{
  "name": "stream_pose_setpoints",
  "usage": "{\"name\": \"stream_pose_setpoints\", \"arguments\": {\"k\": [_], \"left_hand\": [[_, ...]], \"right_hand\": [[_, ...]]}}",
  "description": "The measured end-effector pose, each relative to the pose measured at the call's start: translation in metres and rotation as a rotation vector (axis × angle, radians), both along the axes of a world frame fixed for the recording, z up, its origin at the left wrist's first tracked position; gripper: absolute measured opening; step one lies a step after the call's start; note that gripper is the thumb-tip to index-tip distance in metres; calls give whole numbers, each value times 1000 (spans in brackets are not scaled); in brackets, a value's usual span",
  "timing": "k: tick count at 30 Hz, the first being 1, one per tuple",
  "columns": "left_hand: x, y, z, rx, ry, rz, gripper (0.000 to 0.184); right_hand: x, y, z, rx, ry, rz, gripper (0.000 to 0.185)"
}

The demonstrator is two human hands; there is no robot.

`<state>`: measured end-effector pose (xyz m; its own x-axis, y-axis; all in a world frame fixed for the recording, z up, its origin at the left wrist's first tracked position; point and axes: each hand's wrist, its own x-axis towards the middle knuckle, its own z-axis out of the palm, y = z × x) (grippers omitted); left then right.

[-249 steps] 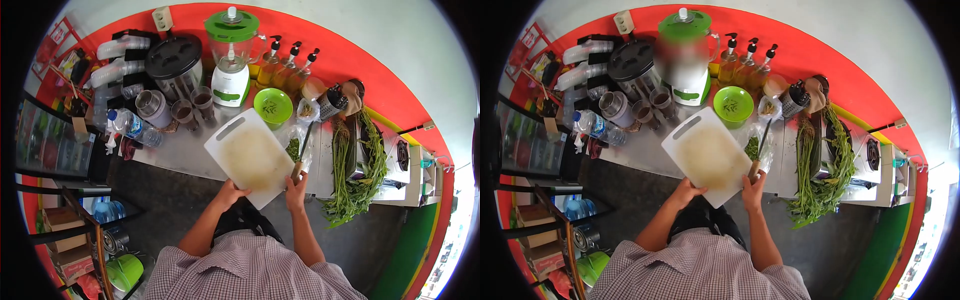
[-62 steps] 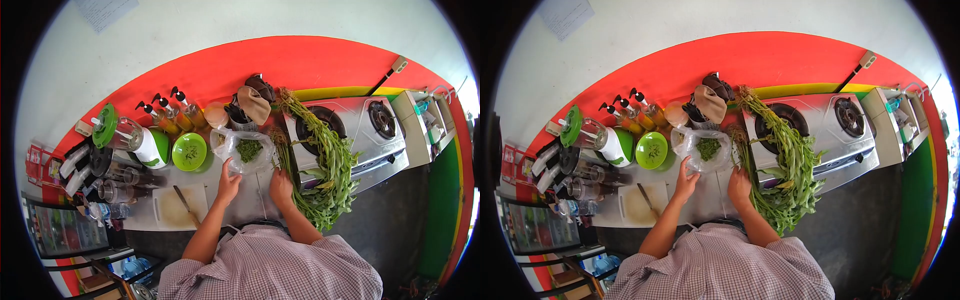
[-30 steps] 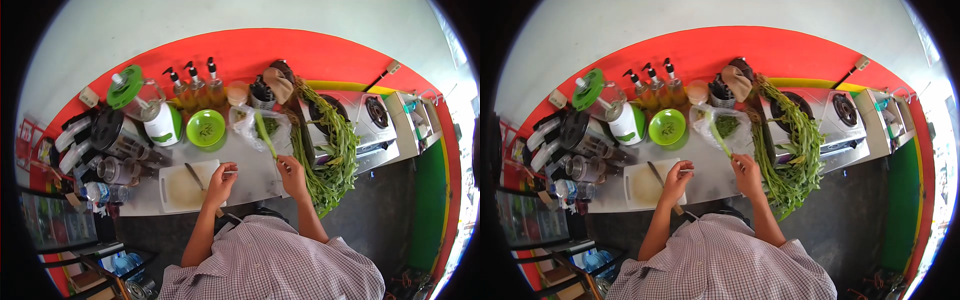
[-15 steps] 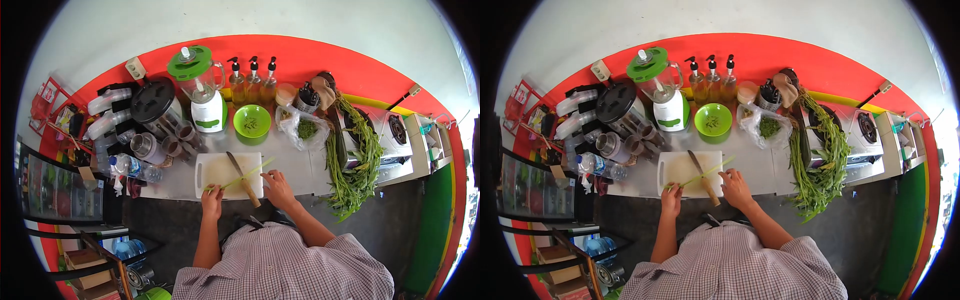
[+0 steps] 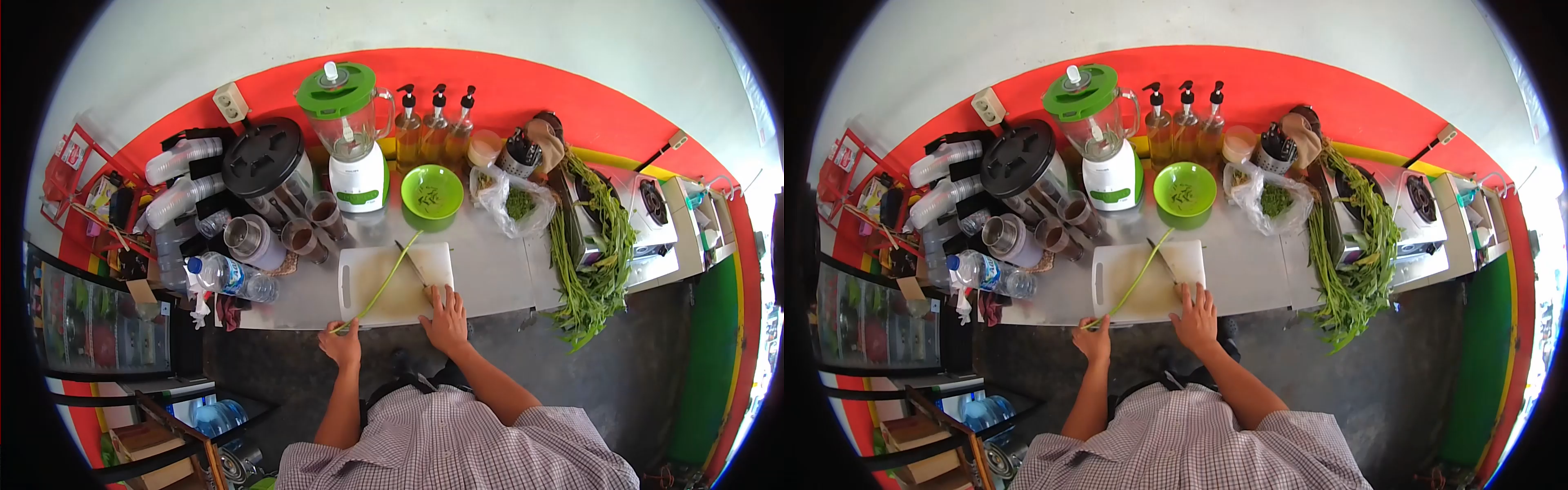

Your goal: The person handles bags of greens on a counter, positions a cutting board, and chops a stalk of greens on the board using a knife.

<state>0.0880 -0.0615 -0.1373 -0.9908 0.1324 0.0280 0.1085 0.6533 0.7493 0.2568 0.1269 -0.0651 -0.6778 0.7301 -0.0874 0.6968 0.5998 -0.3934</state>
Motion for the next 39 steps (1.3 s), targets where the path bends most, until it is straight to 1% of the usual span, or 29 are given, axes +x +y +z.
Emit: {"name": "stream_pose_setpoints", "arguments": {"k": [1, 2, 4, 5, 7, 8, 10, 11, 13, 17, 19, 23, 26, 28, 29, 31, 32, 34, 35, 37, 38, 39], "left_hand": [[1, 4, 13, -269, 379, -47, 41], [-1, 7, 23, -275, 375, -60, 41], [-5, 14, 35, -67, 301, -86, 38], [-7, 17, 37, -67, 297, -100, 38], [-13, 22, 36, 201, -41, -164, 37], [-13, 25, 36, 206, -41, -177, 37], [-12, 28, 35, 77, 154, -247, 37], [-11, 30, 34, 80, 154, -259, 37], [-2, 38, 46, 126, -60, -255, 37], [3, 52, 36, 191, -28, -291, 34], [4, 59, 36, 109, -129, -341, 32], [12, 65, 29, 92, -110, -396, 29], [21, 70, 43, 8, -127, -426, 33], [34, 80, 62, -276, 192, -352, 45], [36, 86, 68, -277, 200, -368, 45], [44, 103, 85, -259, 167, -365, 58], [51, 113, 93, -261, 171, -376, 58], [74, 160, 126, -430, 321, -412, 60], [81, 176, 130, -424, 336, -419, 60], [96, 208, 136, -561, 418, -487, 59], [105, 225, 138, -557, 431, -496, 59], [114, 243, 141, -483, 439, -591, 58]], "right_hand": [[0, -2, -2, 52, -5, -20, 87], [-1, -4, -3, 43, -11, -31, 87], [0, -4, -2, 50, 5, -36, 87], [0, -5, -1, 48, 1, -49, 87], [-1, -5, 2, 16, -2, -55, 87], [-1, -4, 3, 21, -1, -68, 87], [0, -4, 6, -18, 2, -58, 85], [0, -3, 6, -16, 3, -71, 85], [4, -2, 6, -15, -11, -95, 85], [23, 15, 3, 5, 16, -151, 85], [33, 25, 3, 0, 5, -159, 85], [48, 42, 1, -24, -8, -188, 85], [57, 51, 2, -16, 55, -165, 87], [64, 59, 7, -133, 47, -94, 88], [69, 66, 8, -134, 54, -111, 88], [85, 82, 7, -288, 326, -116, 87], [96, 93, 7, -289, 331, -127, 87], [126, 132, 0, -338, 429, -280, 79], [137, 149, -3, -331, 442, -287, 79], [157, 179, 2, -287, 407, -393, 68], [169, 190, 3, -235, 399, -437, 58], [178, 203, 3, -233, 409, -449, 58]]}}
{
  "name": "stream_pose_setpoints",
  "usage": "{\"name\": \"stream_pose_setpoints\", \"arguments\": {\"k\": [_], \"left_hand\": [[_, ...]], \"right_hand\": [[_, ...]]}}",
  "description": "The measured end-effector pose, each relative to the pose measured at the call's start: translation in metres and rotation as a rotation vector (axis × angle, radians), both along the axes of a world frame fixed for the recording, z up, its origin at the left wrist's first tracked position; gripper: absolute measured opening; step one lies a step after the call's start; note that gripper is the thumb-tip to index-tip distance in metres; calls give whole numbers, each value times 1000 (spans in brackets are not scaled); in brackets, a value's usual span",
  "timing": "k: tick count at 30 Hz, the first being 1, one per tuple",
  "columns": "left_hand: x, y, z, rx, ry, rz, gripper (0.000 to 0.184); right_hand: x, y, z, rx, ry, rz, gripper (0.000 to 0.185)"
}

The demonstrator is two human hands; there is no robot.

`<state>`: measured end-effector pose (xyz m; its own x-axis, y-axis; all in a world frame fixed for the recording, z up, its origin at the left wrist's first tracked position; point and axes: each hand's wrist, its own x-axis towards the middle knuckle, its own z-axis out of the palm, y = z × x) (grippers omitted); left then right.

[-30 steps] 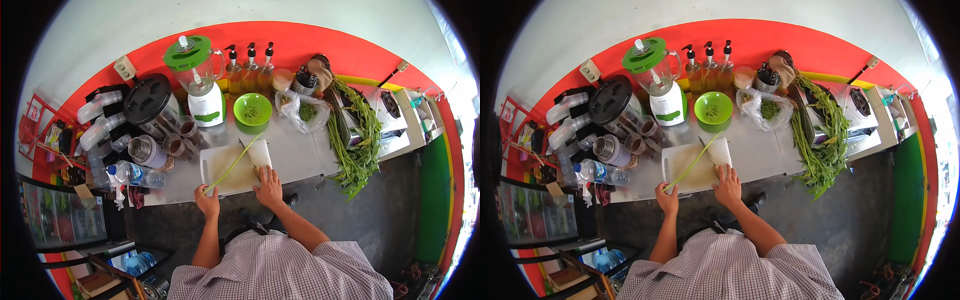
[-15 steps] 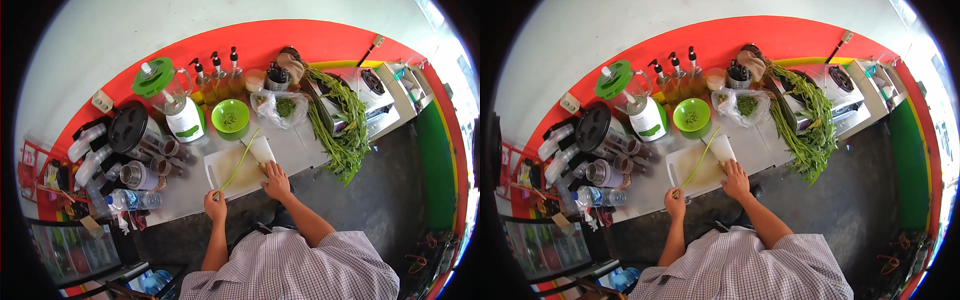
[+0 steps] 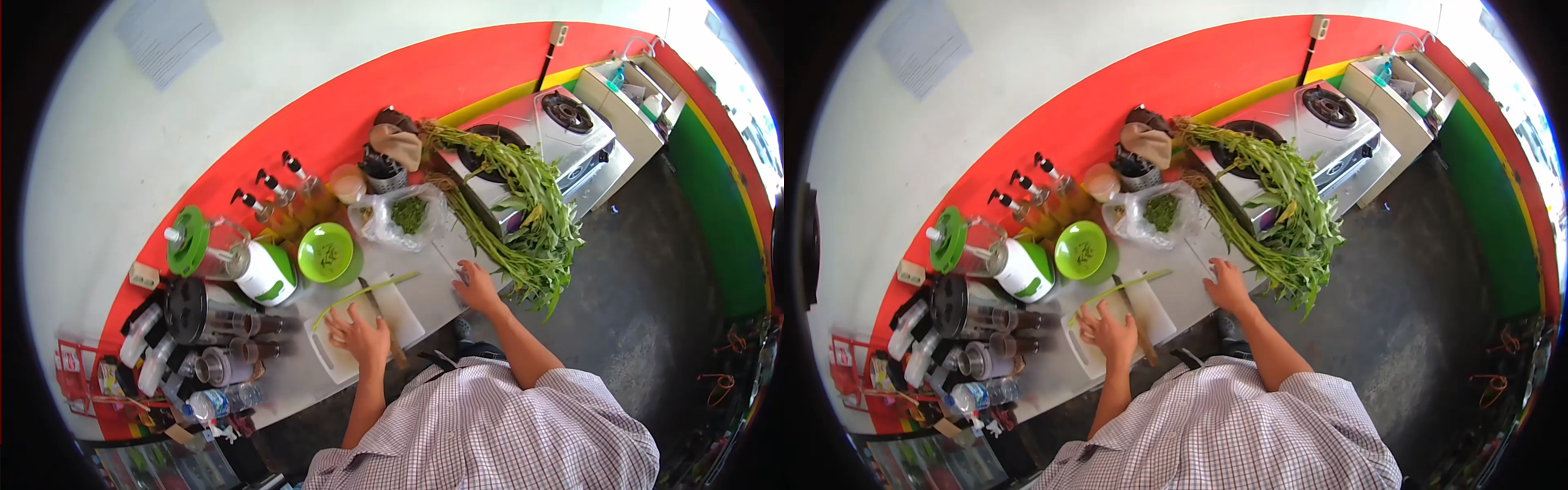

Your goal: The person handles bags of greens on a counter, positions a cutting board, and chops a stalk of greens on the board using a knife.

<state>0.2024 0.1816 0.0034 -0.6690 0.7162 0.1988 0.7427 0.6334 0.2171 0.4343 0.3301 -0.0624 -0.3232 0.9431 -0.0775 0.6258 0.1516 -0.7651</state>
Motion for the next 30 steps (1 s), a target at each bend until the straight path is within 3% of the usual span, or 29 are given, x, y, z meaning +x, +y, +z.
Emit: {"name": "stream_pose_setpoints", "arguments": {"k": [2, 4, 7, 11, 16, 18, 20, 21, 23, 26, 30], "left_hand": [[14, 33, -3, 36, -35, -113, 57], [27, 71, -22, 182, -261, -523, 55], [66, 130, -49, 197, -482, -724, 53], [112, 194, -79, 125, -523, -709, 63], [142, 230, -78, -14, -443, -565, 87], [143, 242, -86, 31, -449, -519, 83], [142, 249, -93, 91, -467, -467, 60], [141, 250, -95, 96, -468, -464, 60], [139, 255, -97, 51, -478, -487, 31], [141, 257, -102, 67, -482, -433, 17], [131, 245, -100, 31, -438, -442, 20]], "right_hand": [[19, 21, -2, 84, 14, -54, 54], [33, 33, 5, 114, -5, -75, 53], [48, 48, 22, 148, -136, -85, 50], [49, 57, 12, 257, -274, -25, 47], [56, 64, -5, 381, -414, -47, 38], [62, 66, -10, 333, -443, -79, 31], [67, 68, -18, 402, -413, -59, 27], [69, 69, -19, 394, -401, -55, 27], [72, 71, -19, 403, -361, -40, 30], [77, 72, -16, 388, -307, -46, 33], [79, 74, -19, 372, -273, -63, 35]]}}
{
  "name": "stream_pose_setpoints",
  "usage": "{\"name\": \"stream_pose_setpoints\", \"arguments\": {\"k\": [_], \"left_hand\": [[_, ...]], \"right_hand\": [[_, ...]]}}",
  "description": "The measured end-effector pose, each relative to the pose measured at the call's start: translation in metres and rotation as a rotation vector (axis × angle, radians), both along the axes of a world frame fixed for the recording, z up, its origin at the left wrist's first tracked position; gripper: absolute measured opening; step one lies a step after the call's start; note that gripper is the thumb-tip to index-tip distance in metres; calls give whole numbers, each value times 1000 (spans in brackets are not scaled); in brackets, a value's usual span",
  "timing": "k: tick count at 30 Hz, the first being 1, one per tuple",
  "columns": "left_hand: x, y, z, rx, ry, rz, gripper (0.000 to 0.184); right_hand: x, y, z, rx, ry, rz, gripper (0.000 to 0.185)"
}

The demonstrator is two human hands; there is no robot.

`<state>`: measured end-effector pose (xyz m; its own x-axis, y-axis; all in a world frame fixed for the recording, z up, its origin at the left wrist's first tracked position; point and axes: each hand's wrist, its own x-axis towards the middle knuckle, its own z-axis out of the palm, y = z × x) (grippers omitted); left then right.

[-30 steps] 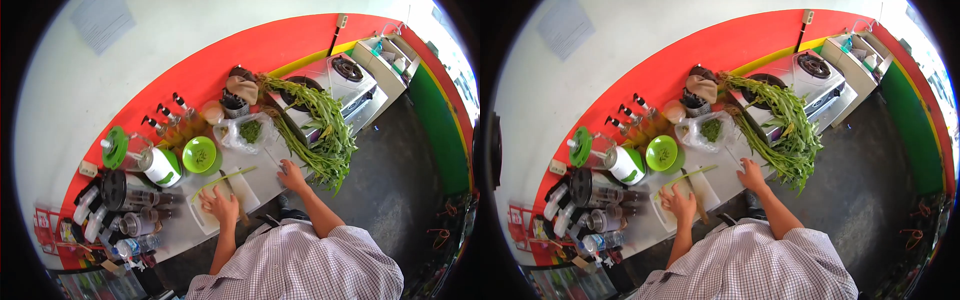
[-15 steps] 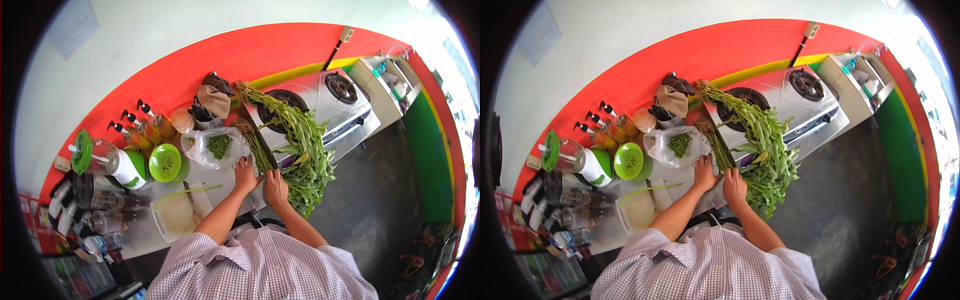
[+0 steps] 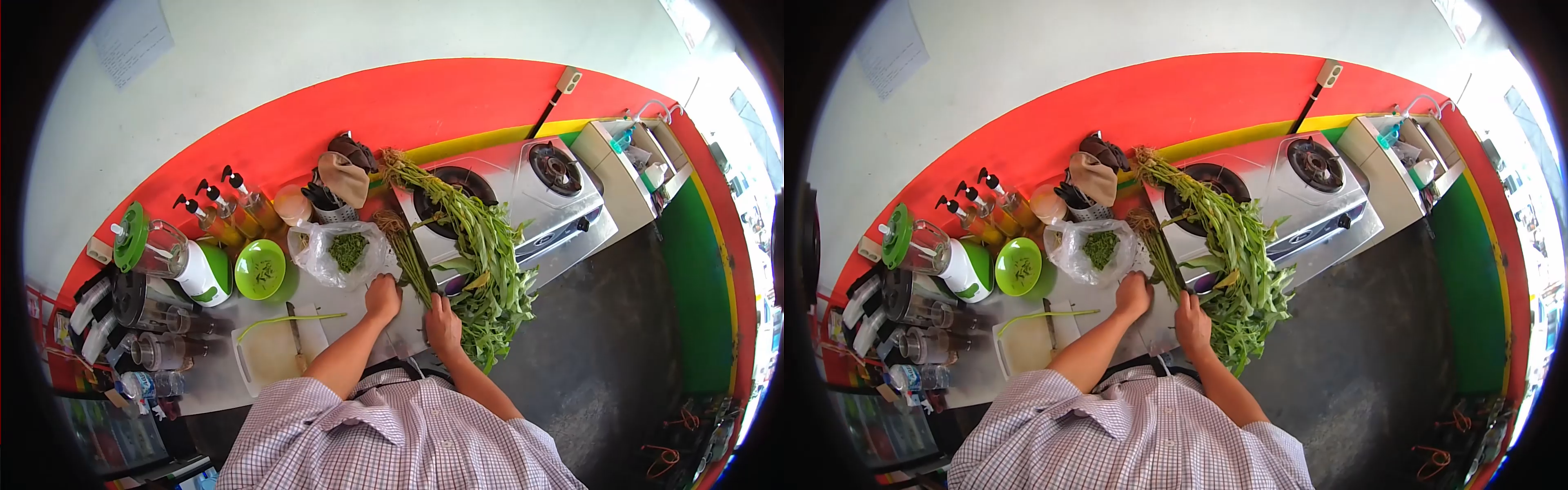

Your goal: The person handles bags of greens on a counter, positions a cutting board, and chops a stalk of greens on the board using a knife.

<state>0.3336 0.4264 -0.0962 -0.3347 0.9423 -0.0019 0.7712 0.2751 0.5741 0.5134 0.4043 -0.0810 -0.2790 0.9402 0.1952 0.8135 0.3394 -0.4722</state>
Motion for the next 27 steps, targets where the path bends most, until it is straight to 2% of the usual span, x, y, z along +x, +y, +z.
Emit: {"name": "stream_pose_setpoints", "arguments": {"k": [7, 9, 10, 13, 14, 16, 17, 18, 20, 21, 26, 27], "left_hand": [[-25, -50, 10, -153, 29, -19, 23], [-20, -55, 14, 9, 37, -28, 34], [-14, -55, 18, 1, 38, -36, 34], [-3, -48, 17, 88, 79, -73, 55], [-2, -45, 15, 88, 76, -73, 55], [-1, -41, 10, 84, 52, -30, 50], [-3, -40, 9, 119, 53, -25, 37], [-5, -42, 6, 124, 44, -21, 37], [-11, -39, 3, 6, -35, -38, 25], [-10, -41, 2, 64, -17, -22, 19], [-26, -57, 2, 85, -133, 17, 18], [-31, -63, 4, 100, -198, 23, 17]], "right_hand": [[-1, 1, 1, -54, 60, -28, 36], [-2, 1, -1, -64, 78, -41, 36], [-1, 1, -2, -57, 83, -30, 36], [-2, 0, -1, -68, 91, -37, 36], [-1, 0, 0, -74, 100, -38, 36], [-2, -2, 11, -105, 99, -37, 37], [-1, -4, 16, -133, 102, -37, 38], [1, -6, 19, -128, 92, -35, 38], [2, -5, 25, -193, 127, -27, 40], [3, -5, 26, -213, 122, -28, 42], [-3, -7, 33, -200, 69, -46, 44], [-8, -9, 41, -197, -36, -86, 45]]}}
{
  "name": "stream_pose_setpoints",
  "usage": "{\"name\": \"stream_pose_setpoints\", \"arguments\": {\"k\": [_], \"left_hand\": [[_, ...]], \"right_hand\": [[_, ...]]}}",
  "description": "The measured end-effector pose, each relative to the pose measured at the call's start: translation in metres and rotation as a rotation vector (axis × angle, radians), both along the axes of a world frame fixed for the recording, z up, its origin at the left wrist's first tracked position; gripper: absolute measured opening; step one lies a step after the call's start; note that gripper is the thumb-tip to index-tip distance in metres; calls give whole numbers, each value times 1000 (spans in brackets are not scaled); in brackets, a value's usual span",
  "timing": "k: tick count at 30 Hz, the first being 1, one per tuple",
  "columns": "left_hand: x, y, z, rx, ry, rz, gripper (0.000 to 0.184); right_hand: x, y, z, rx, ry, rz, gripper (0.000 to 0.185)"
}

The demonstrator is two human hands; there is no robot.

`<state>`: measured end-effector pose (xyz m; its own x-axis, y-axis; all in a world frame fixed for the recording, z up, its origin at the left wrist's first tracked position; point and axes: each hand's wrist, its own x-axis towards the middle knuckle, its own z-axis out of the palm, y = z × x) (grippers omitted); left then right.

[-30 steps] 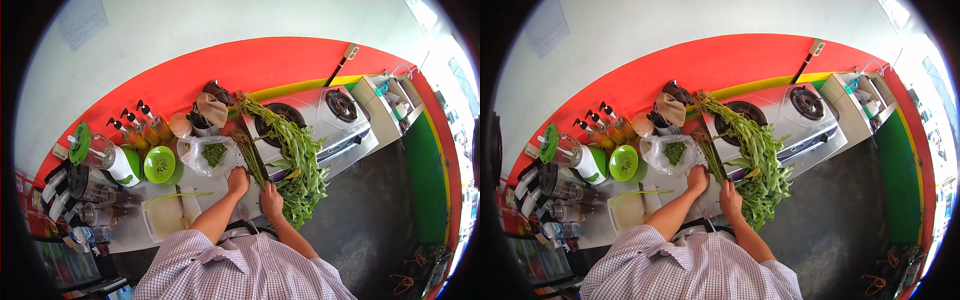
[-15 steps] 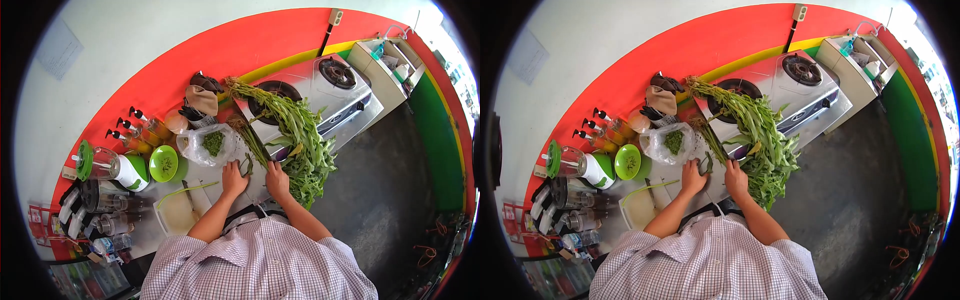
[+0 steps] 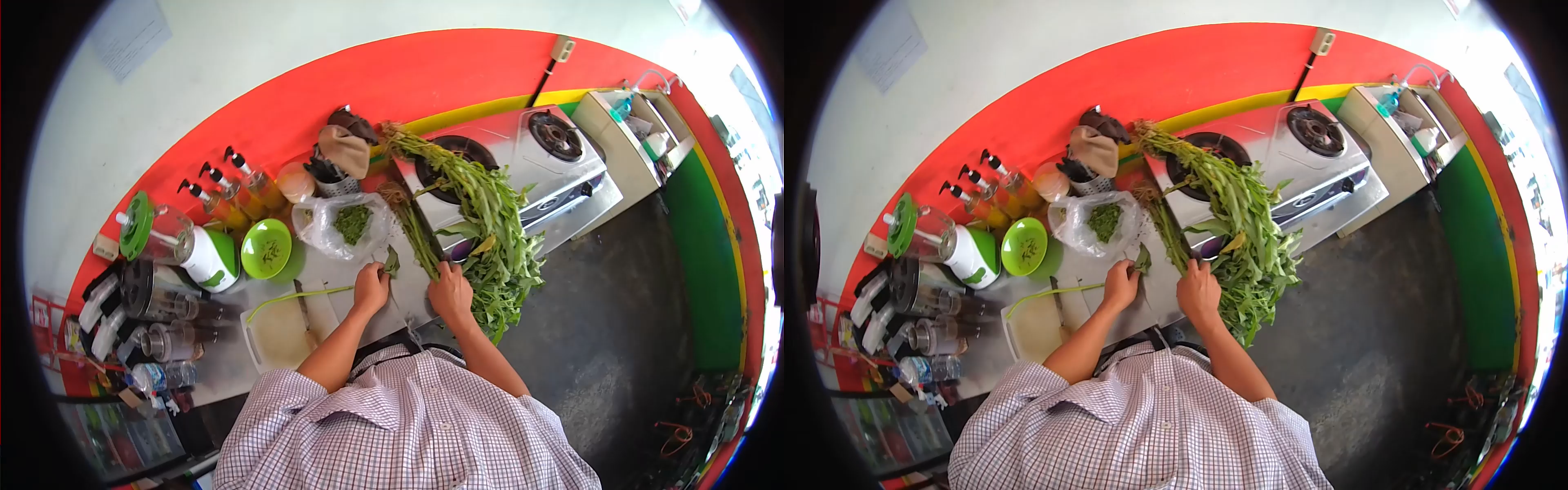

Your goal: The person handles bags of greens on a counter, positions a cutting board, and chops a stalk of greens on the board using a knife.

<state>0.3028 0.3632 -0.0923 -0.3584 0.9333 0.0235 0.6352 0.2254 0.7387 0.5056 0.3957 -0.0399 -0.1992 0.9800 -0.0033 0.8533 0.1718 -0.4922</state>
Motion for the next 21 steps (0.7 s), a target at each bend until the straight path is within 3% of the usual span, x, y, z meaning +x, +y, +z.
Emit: {"name": "stream_pose_setpoints", "arguments": {"k": [3, 5, 9, 14, 19, 21], "left_hand": [[-25, -24, 1, 27, -210, 14, 17], [-43, -45, 10, 24, -277, 50, 16], [-77, -91, 34, -48, -443, 134, 15], [-119, -166, 32, 67, -468, 209, 12], [-156, -237, 24, 113, -504, 369, 11], [-168, -260, 15, 63, -393, 485, 14]], "right_hand": [[-19, -6, 22, 37, -116, 11, 47], [-35, -12, 41, 98, 26, 70, 47], [-74, -22, 7, -7, 209, 266, 48], [-136, -40, -40, -110, 242, 335, 51], [-199, -84, -31, -164, 222, 555, 54], [-213, -117, -31, -94, 123, 442, 53]]}}
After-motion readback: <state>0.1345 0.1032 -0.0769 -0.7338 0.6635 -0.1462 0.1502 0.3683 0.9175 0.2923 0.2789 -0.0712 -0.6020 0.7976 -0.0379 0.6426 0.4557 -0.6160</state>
